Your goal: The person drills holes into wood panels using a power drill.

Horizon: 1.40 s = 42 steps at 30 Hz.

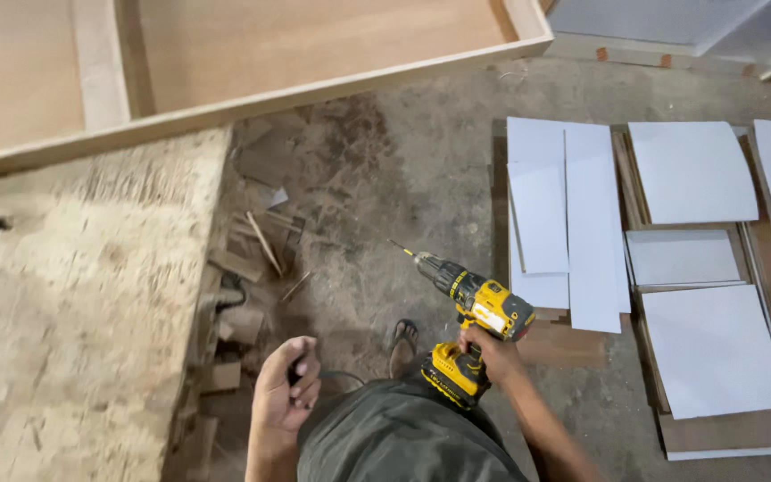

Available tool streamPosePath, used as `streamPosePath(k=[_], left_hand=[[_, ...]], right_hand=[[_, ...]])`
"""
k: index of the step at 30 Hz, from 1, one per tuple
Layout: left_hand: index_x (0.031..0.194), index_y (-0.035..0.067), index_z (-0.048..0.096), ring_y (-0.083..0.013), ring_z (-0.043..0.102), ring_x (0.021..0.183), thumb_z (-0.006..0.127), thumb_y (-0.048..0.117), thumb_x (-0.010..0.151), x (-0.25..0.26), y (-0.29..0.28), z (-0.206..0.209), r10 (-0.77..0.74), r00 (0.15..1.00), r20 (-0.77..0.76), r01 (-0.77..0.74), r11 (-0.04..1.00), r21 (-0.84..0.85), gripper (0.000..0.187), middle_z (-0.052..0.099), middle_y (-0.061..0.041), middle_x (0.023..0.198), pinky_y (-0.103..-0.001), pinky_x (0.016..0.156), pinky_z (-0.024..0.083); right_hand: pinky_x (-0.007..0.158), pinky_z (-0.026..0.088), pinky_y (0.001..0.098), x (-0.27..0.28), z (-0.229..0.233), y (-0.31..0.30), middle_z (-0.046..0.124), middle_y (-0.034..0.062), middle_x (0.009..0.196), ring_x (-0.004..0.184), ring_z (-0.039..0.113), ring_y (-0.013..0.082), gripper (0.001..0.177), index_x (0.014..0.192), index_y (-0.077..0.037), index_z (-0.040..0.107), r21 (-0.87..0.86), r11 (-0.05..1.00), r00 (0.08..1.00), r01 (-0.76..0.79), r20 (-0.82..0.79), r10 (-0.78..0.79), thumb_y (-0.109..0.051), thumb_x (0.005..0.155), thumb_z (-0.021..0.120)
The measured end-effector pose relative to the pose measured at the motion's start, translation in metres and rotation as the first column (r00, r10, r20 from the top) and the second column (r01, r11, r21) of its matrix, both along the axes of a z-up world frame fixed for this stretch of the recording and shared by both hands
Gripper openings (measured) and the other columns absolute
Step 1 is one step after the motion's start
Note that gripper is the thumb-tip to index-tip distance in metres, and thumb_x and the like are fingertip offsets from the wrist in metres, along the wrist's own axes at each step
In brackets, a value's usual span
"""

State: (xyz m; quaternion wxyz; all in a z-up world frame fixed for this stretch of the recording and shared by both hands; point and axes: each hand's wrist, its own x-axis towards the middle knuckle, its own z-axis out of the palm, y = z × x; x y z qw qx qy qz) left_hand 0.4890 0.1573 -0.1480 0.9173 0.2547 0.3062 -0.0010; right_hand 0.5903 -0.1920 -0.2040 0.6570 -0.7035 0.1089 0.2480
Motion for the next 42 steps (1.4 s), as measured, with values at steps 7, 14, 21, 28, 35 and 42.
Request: streamPosePath(k=[7,14,21,28,35,42], left_hand=[[0.098,-0.011,0.073,-0.0101,0.036,0.034,0.073,-0.005,0.084,0.213,-0.116,0.043,-0.492,0.869,0.058,0.48,0.865,0.147,0.015,0.058,-0.02,0.061,-0.02,0.024,0.029],[0.095,-0.013,0.072,-0.0115,0.045,0.035,0.074,-0.007,0.081,0.375,-0.155,0.072,-0.746,0.662,0.077,0.714,0.658,0.238,0.014,0.065,-0.026,0.063,-0.017,0.025,0.028],[0.1,-0.012,0.072,-0.0096,0.047,0.038,0.071,-0.003,0.091,0.518,-0.155,0.071,-0.868,0.484,0.108,0.838,0.495,0.23,0.013,0.068,-0.024,0.067,-0.016,0.027,0.029],[0.097,-0.009,0.072,-0.0124,0.047,0.038,0.07,0.003,0.096,0.604,-0.194,0.038,-0.875,0.484,0.03,0.854,0.479,0.201,0.012,0.066,-0.022,0.063,-0.018,0.027,0.03],[0.093,-0.007,0.066,-0.0223,0.055,0.04,0.069,0.006,0.095,0.667,-0.269,0.007,-0.771,0.637,-0.01,0.771,0.637,-0.027,0.014,0.065,-0.027,0.066,-0.021,0.027,0.033],[0.099,-0.005,0.07,-0.0225,0.054,0.044,0.062,0.003,0.086,0.729,-0.304,-0.011,-0.774,0.626,0.097,0.78,0.619,-0.092,0.017,0.063,-0.026,0.07,-0.019,0.027,0.032]], right_hand=[[0.082,0.052,0.0423,0.129,0.111,0.002,0.07,0.0214,0.081,0.084,0.065,0.028,0.042,0.077,0.004,0.069,0.051,0.997,0.993,0.058,0.102,-0.063,-0.033,0.097,0.069],[0.092,0.053,0.038,0.245,0.148,0.005,0.071,0.0143,0.085,0.093,0.07,0.0238,0.053,0.084,0.002,0.075,-0.11,0.994,0.999,0.019,0.032,-0.016,-0.049,0.097,0.066],[0.096,0.053,0.0389,0.352,0.142,0.013,0.074,0.0267,0.081,0.092,0.074,0.029,0.05,0.078,0.005,0.07,-0.191,0.966,0.984,0.174,0.079,-0.162,-0.04,0.099,0.067],[0.112,0.041,0.0221,0.42,0.059,-0.039,0.069,0.0107,0.123,0.126,0.061,0.0155,0.041,0.137,0.0,0.056,-0.561,0.793,0.863,-0.235,0.255,0.436,-0.029,0.108,0.05],[0.105,0.042,0.0163,0.477,0.034,-0.084,0.071,0.0058,0.113,0.116,0.065,0.0076,0.042,0.134,-0.004,0.062,-0.672,0.74,0.915,-0.024,0.284,0.288,-0.035,0.105,0.063],[0.117,0.038,0.0264,0.518,0.029,-0.178,0.069,-0.0009,0.134,0.125,0.062,0.01,0.032,0.116,-0.018,0.072,0.079,0.973,0.972,0.217,-0.105,-0.208,-0.043,0.097,0.066]])
